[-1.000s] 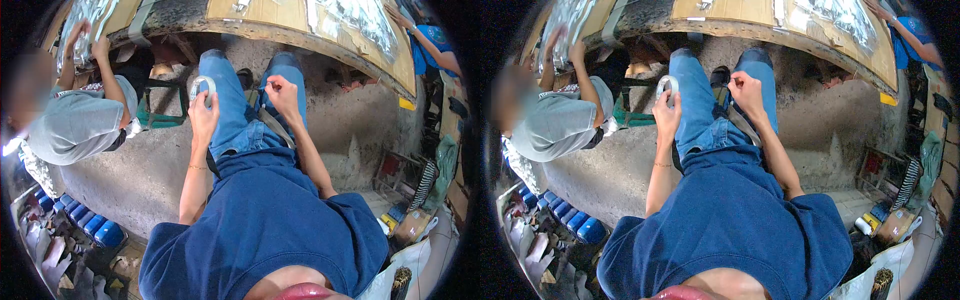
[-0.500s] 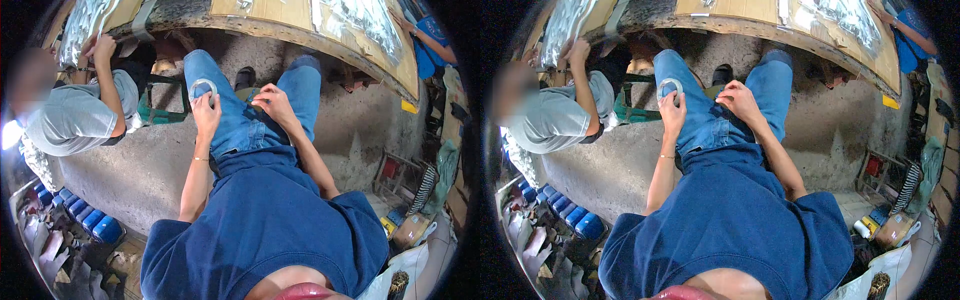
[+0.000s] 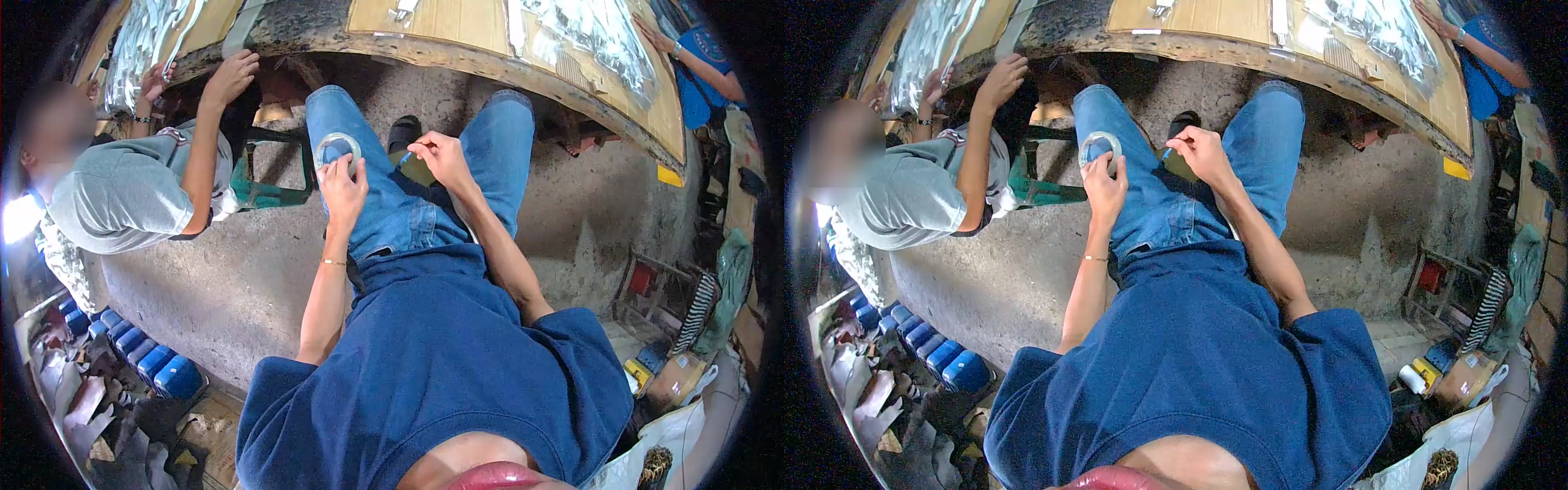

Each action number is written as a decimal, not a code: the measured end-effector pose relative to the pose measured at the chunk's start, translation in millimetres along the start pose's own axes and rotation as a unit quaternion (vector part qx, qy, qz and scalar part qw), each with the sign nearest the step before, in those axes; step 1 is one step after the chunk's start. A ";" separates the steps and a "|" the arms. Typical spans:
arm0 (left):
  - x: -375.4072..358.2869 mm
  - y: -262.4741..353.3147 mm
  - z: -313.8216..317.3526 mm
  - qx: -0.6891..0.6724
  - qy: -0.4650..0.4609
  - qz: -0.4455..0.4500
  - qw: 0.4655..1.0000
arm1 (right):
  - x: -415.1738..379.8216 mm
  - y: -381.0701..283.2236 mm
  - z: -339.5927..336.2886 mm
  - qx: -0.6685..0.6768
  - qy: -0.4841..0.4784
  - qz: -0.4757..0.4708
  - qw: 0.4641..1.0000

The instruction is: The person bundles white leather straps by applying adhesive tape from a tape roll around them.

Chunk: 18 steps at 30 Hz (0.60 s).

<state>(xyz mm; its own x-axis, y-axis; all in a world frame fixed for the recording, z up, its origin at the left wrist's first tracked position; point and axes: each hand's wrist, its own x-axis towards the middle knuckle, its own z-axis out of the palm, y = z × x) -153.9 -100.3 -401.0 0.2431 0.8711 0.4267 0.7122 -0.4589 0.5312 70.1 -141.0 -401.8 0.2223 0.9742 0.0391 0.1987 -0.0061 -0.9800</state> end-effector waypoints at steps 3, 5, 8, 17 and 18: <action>2.5 4.0 1.4 -0.003 -0.013 0.007 1.000 | 4.4 4.6 -1.4 -0.045 0.048 -0.032 0.997; 5.0 5.5 1.8 -0.004 -0.015 0.013 1.000 | 12.0 2.4 -11.2 -0.024 0.146 0.016 0.989; 5.0 4.7 0.8 -0.004 -0.006 0.022 1.000 | 24.1 11.6 -23.1 -0.031 0.131 0.024 0.991; 5.2 13.3 -2.0 -0.008 -0.015 0.027 0.999 | 30.9 21.4 -11.5 0.080 -0.130 0.109 0.982; 4.7 14.0 -1.8 -0.017 -0.012 0.023 1.000 | 35.2 18.7 -12.4 0.088 -0.149 0.103 0.979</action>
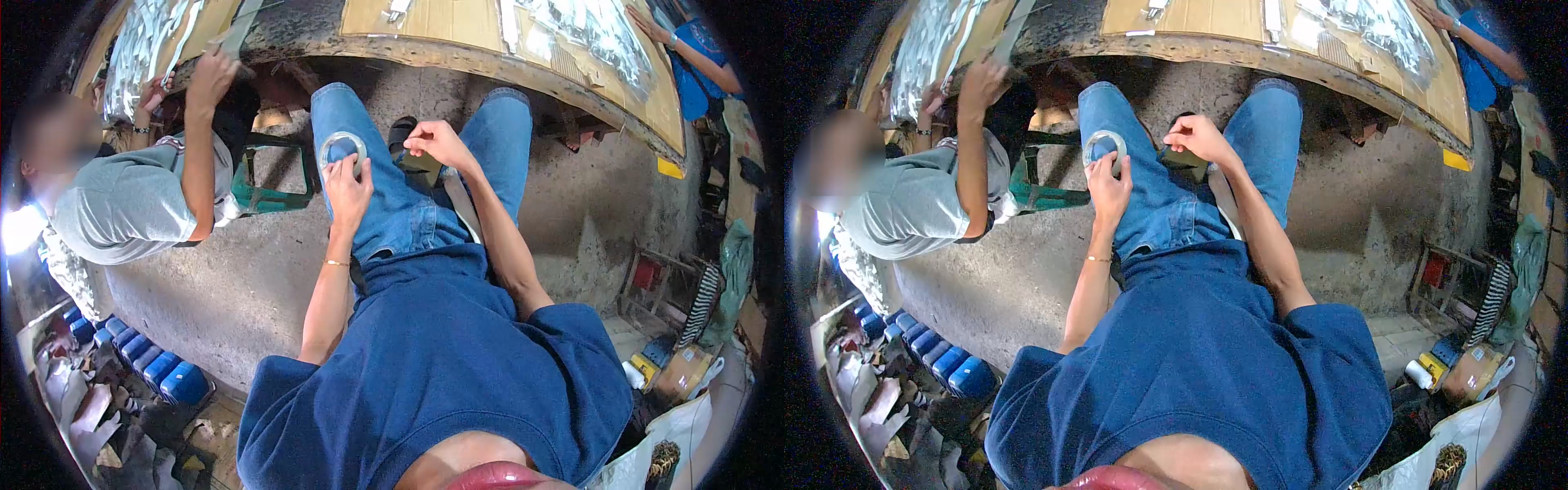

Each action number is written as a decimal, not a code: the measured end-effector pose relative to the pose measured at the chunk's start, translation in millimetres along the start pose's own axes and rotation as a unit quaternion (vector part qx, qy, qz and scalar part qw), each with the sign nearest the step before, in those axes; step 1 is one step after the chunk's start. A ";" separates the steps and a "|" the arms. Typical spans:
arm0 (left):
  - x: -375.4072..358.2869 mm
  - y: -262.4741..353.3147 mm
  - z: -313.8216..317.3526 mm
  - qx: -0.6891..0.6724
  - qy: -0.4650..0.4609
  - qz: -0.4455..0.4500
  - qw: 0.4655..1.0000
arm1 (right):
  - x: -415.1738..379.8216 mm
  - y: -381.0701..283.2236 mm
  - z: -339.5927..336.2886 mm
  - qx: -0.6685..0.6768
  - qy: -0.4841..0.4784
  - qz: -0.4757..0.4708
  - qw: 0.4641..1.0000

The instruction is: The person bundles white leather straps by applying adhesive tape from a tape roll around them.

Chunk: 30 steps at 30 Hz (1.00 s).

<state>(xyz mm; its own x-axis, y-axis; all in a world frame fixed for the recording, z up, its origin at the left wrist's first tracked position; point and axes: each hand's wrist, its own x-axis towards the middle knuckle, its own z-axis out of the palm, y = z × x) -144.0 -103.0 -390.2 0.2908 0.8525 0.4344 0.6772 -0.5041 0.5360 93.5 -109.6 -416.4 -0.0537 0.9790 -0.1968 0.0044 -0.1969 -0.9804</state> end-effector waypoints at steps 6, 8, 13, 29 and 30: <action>0.9 -3.3 -0.2 -0.003 0.024 0.007 1.000 | 11.6 -22.5 -5.7 0.070 0.061 0.081 0.992; 1.3 -2.1 -0.1 -0.001 0.020 0.000 1.000 | 16.9 -9.2 -3.0 0.054 0.093 0.106 0.988; 0.0 -8.3 -1.8 0.001 0.029 -0.001 1.000 | 31.2 43.6 2.7 -0.064 0.179 0.072 0.979; 1.1 -6.5 -1.7 -0.003 0.012 0.003 1.000 | 52.8 67.3 0.7 -0.184 0.029 0.135 0.973; 1.3 -5.2 -1.1 -0.004 0.007 0.000 1.000 | 52.1 68.7 -0.6 -0.214 0.039 0.113 0.970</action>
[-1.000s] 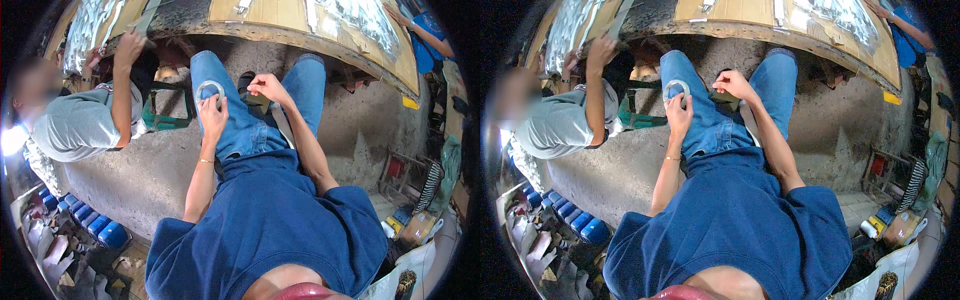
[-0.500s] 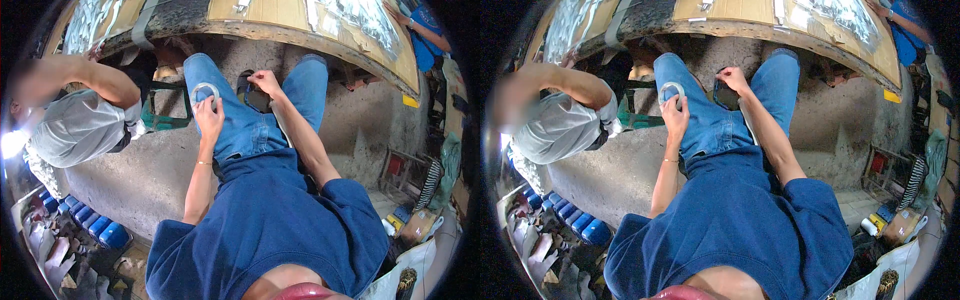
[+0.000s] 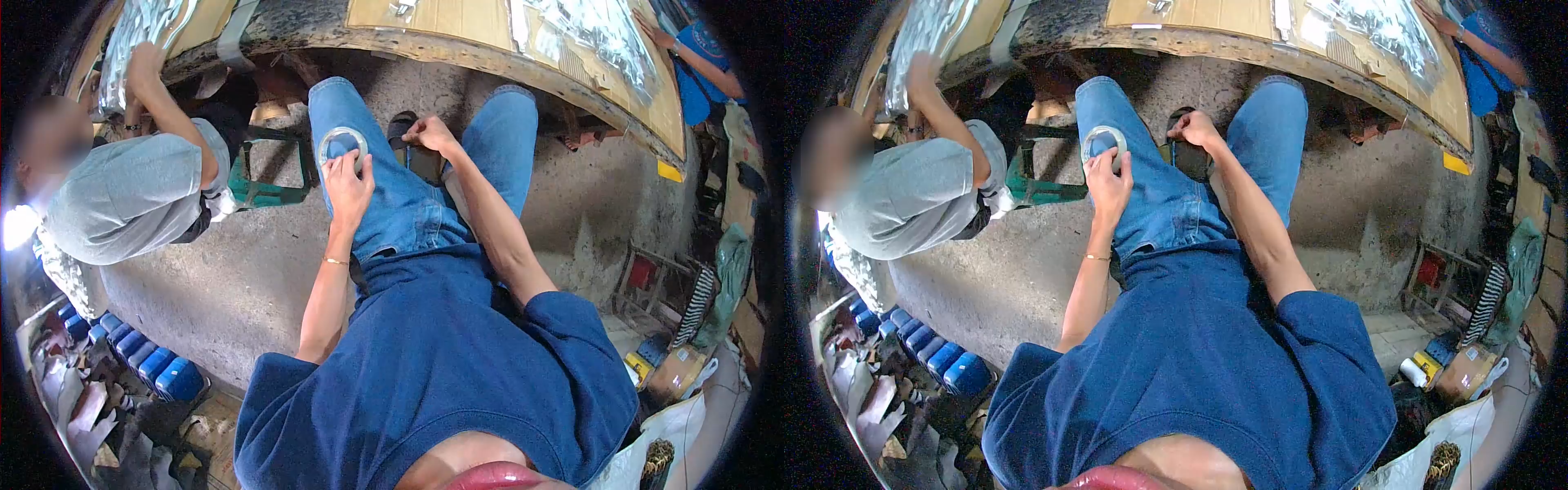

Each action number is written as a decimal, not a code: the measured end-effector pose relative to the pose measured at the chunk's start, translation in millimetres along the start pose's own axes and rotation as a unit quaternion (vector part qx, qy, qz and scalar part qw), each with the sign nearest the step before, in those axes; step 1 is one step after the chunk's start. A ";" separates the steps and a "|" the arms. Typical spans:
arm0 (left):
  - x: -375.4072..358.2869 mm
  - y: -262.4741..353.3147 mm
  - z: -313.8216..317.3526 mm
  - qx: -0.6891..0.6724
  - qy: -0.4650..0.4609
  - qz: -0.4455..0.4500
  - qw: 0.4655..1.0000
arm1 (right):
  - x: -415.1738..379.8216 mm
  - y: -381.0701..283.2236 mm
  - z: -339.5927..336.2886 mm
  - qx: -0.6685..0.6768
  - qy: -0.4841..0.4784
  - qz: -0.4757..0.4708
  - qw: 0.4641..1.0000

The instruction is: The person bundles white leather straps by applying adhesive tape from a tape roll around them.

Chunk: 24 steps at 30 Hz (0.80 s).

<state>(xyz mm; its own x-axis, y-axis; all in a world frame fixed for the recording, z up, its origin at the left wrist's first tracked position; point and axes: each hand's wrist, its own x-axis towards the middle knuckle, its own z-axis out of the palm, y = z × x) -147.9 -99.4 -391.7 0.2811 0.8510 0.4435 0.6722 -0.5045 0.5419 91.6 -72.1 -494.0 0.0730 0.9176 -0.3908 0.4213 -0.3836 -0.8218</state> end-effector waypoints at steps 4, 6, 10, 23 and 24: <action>2.2 0.6 2.9 -0.003 0.003 0.017 1.000 | -6.5 4.4 -12.5 -0.080 0.005 0.049 0.996; 4.0 0.1 6.8 -0.010 -0.002 0.014 1.000 | -11.4 8.2 -16.0 -0.124 0.053 0.111 0.985; 4.6 6.1 15.8 -0.031 -0.032 0.014 0.999 | -8.3 17.3 -2.3 -0.143 0.110 0.133 0.974; 7.6 25.5 11.4 -0.060 -0.054 0.032 0.996 | -49.5 -15.1 -2.2 -0.087 0.163 0.082 0.979; 7.3 27.8 10.1 -0.060 -0.056 0.035 0.996 | -50.3 -13.1 -0.5 -0.072 0.151 0.076 0.983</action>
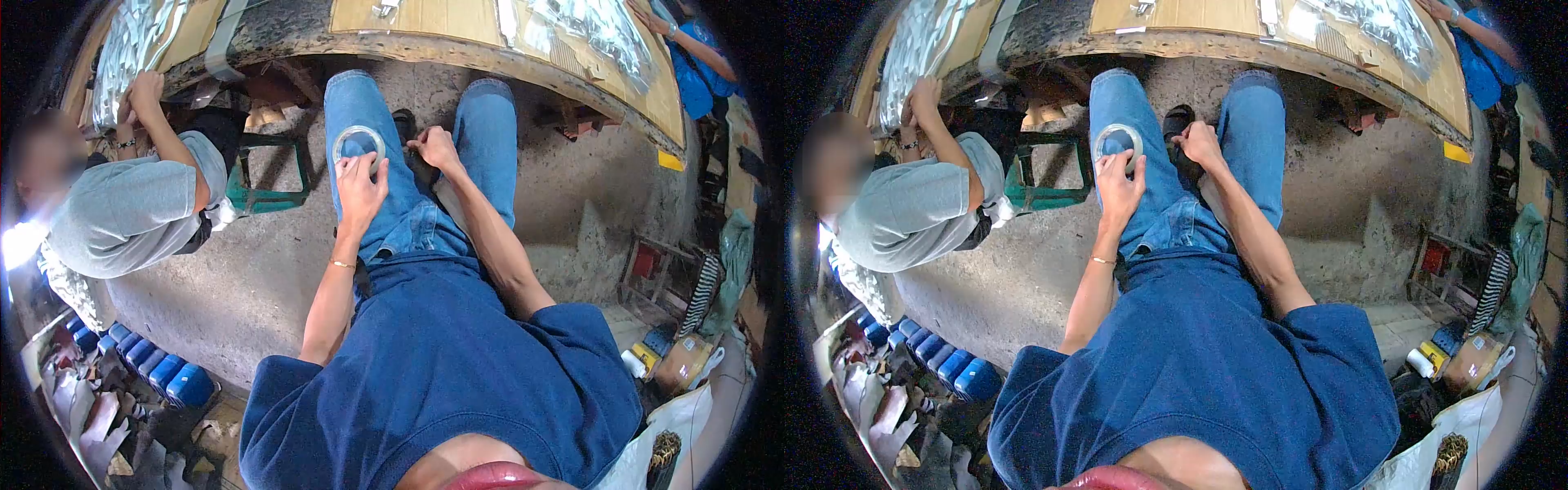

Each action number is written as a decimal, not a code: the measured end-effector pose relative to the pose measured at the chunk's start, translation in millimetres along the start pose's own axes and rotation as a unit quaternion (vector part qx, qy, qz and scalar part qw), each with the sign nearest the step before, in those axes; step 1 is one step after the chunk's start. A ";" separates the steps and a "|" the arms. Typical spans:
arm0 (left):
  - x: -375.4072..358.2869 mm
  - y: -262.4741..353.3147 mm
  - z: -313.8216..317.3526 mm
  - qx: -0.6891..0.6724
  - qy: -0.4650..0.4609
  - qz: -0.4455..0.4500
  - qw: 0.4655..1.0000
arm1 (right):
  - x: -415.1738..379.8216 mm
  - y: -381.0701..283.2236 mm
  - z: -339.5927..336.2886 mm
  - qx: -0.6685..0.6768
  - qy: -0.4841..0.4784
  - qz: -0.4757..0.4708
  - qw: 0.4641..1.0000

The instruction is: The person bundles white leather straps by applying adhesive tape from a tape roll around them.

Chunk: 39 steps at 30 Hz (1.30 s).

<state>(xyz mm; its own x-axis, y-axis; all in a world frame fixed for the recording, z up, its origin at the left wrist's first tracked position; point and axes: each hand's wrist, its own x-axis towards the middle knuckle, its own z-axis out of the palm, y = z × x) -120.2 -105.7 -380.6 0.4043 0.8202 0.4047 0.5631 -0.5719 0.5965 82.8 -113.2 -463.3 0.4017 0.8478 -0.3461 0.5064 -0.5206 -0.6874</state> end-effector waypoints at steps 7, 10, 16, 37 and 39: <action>3.1 5.0 4.7 -0.036 0.006 0.000 0.999 | 2.3 2.6 3.7 0.081 -0.038 -0.022 0.996; 6.2 0.6 9.3 -0.028 0.049 0.019 0.998 | 0.3 -11.1 -11.1 0.091 0.038 -0.034 0.995; 1.5 -24.2 0.8 0.015 0.058 -0.025 0.998 | 12.5 -13.5 -16.7 0.016 0.133 -0.040 0.990; -8.6 -29.3 -12.1 0.048 0.077 -0.041 0.995 | 23.4 -29.8 -53.3 0.606 -0.131 0.056 0.783; -10.0 -28.9 -13.8 0.053 0.076 -0.047 0.995 | 26.0 -25.2 -44.7 0.631 -0.124 0.085 0.761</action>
<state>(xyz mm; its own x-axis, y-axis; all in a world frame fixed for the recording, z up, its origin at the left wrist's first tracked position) -150.5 -97.3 -392.4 0.2370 0.8580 0.4557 0.6697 -0.4841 0.5632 114.6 -82.5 -426.4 0.1448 0.8532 -0.5011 -0.7354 -0.2460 -0.6314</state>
